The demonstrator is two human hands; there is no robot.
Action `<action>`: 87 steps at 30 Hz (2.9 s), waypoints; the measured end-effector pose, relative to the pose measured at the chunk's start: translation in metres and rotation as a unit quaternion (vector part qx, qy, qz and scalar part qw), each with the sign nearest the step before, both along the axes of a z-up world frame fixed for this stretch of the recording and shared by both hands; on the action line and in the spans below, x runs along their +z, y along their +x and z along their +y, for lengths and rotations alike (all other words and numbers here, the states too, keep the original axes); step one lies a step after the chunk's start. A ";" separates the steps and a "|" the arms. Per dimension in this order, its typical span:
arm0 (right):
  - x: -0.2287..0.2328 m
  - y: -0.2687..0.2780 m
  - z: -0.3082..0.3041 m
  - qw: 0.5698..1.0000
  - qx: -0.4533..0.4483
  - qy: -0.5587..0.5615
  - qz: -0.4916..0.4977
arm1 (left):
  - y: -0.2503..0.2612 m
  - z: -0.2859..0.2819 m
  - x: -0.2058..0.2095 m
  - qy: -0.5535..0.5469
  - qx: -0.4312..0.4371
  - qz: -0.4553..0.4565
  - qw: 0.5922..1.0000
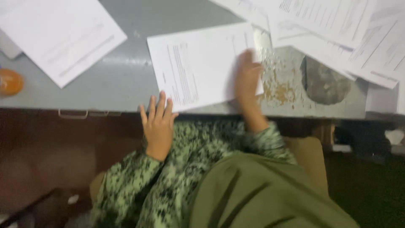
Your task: Organizing, flipping through, and stamping a large stack of printed documents on an office desk
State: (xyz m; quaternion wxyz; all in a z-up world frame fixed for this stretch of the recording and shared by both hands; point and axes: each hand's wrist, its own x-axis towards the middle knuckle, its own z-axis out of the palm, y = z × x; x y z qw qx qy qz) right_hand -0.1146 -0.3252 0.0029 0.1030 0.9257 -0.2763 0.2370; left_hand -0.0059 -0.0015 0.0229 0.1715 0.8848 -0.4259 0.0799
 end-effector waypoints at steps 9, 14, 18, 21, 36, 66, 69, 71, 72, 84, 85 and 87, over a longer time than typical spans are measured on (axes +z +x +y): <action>-0.014 -0.078 -0.088 0.993 -0.086 -0.018 -0.077 | 0.005 0.000 -0.006 -0.007 0.001 -0.015 1.000; 0.029 -0.053 -0.041 0.991 0.049 -0.005 -0.122 | -0.038 -0.027 -0.036 -0.090 -0.002 -0.126 0.988; 0.089 -0.023 0.044 0.932 0.248 0.261 0.034 | -0.067 -0.026 -0.028 -0.094 -0.091 -0.086 0.988; 0.070 -0.003 0.069 0.918 0.329 0.213 0.053 | -0.057 -0.029 -0.018 -0.106 -0.116 -0.062 0.986; 0.018 0.070 0.153 0.864 0.454 0.211 0.052 | -0.064 -0.077 -0.006 -0.228 0.037 0.287 0.930; 0.086 0.086 0.211 0.949 0.202 0.137 0.198 | -0.048 -0.021 -0.010 -0.003 0.049 -0.032 0.998; 0.082 0.093 0.213 0.951 0.190 0.146 0.197 | -0.050 -0.025 -0.012 -0.006 0.049 -0.015 0.999; 0.049 0.096 0.200 0.954 0.188 0.123 0.196 | -0.049 -0.024 -0.012 0.017 0.047 -0.017 0.999; 0.033 0.096 0.193 0.958 0.186 0.098 0.193 | -0.049 -0.024 -0.012 0.039 0.045 -0.021 0.998; 0.031 0.193 0.144 0.975 0.144 0.017 0.169 | -0.047 -0.045 -0.041 -0.101 0.130 -0.147 0.975; 0.027 0.205 0.131 0.976 0.141 0.017 0.165 | -0.047 -0.044 -0.040 -0.102 0.126 -0.150 0.975; 0.023 0.230 0.105 0.974 0.146 0.072 0.160 | -0.045 -0.043 -0.037 -0.095 0.129 -0.158 0.974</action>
